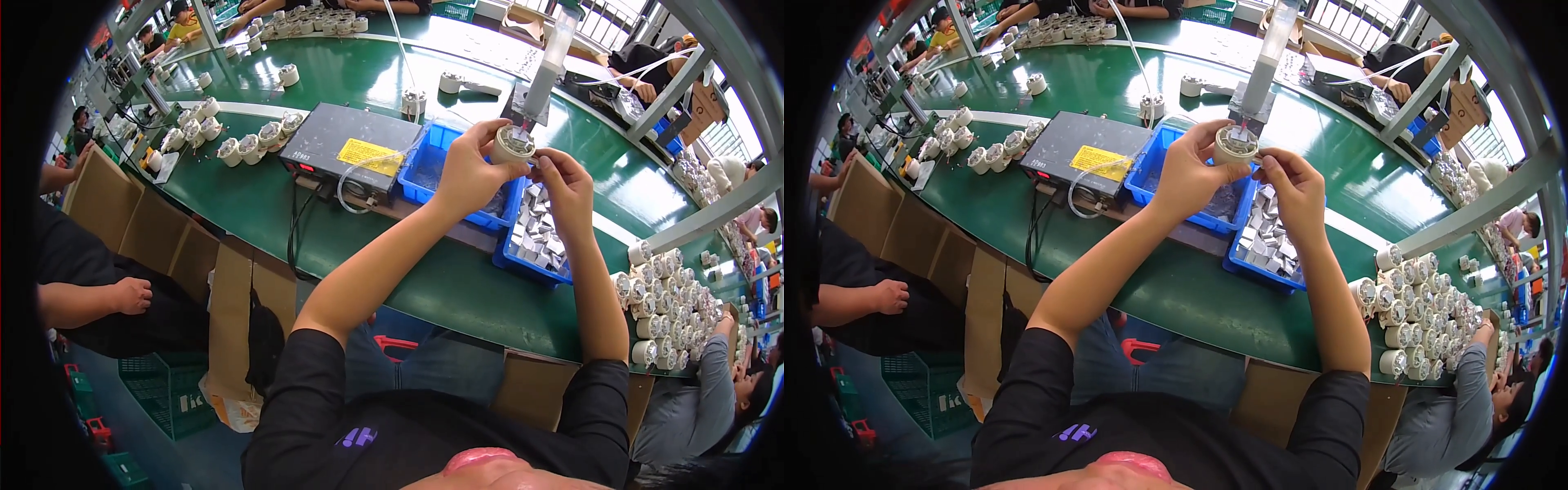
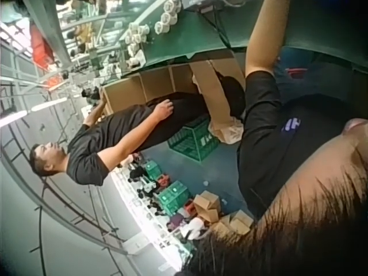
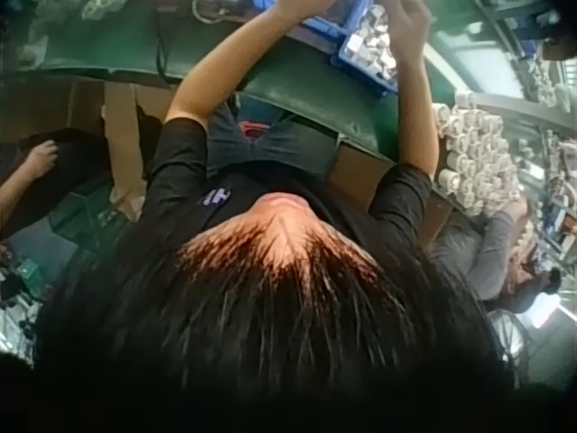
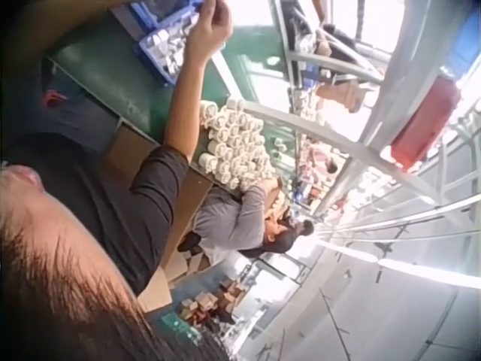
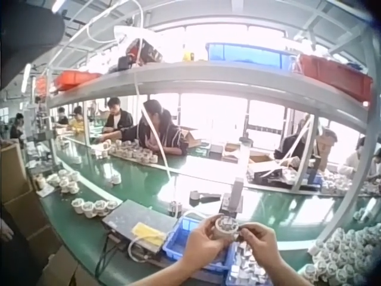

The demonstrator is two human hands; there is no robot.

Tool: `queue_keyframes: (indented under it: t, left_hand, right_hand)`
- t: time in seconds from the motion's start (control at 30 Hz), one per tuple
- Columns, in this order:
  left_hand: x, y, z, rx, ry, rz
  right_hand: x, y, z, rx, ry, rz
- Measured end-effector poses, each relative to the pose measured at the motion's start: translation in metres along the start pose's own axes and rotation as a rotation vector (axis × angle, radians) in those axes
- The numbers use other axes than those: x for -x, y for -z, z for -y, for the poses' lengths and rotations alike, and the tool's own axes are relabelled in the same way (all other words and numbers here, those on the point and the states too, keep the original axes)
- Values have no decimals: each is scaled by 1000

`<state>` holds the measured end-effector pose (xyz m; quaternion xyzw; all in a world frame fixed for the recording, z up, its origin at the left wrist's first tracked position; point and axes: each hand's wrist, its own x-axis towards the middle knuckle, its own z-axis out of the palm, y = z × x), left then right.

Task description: Assembling and inspecting small circular metal components using a workbench fixture in a factory setting.

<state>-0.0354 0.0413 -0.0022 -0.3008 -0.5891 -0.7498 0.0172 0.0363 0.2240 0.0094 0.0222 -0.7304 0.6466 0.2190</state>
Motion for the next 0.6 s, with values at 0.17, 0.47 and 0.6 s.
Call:
queue_keyframes:
  t: [0.17, 0.47, 0.6]
  left_hand:
    - [-2, -1, -1, -26, -36, -12]
    - [4, -5, 0, -181, -93, -52]
    - [30, -26, -10, -194, -216, -183]
  right_hand:
    - [-1, -1, 0, -29, 0, 2]
    - [-11, -5, -2, -267, -157, 22]
    - [-35, 50, -10, -220, -209, 42]
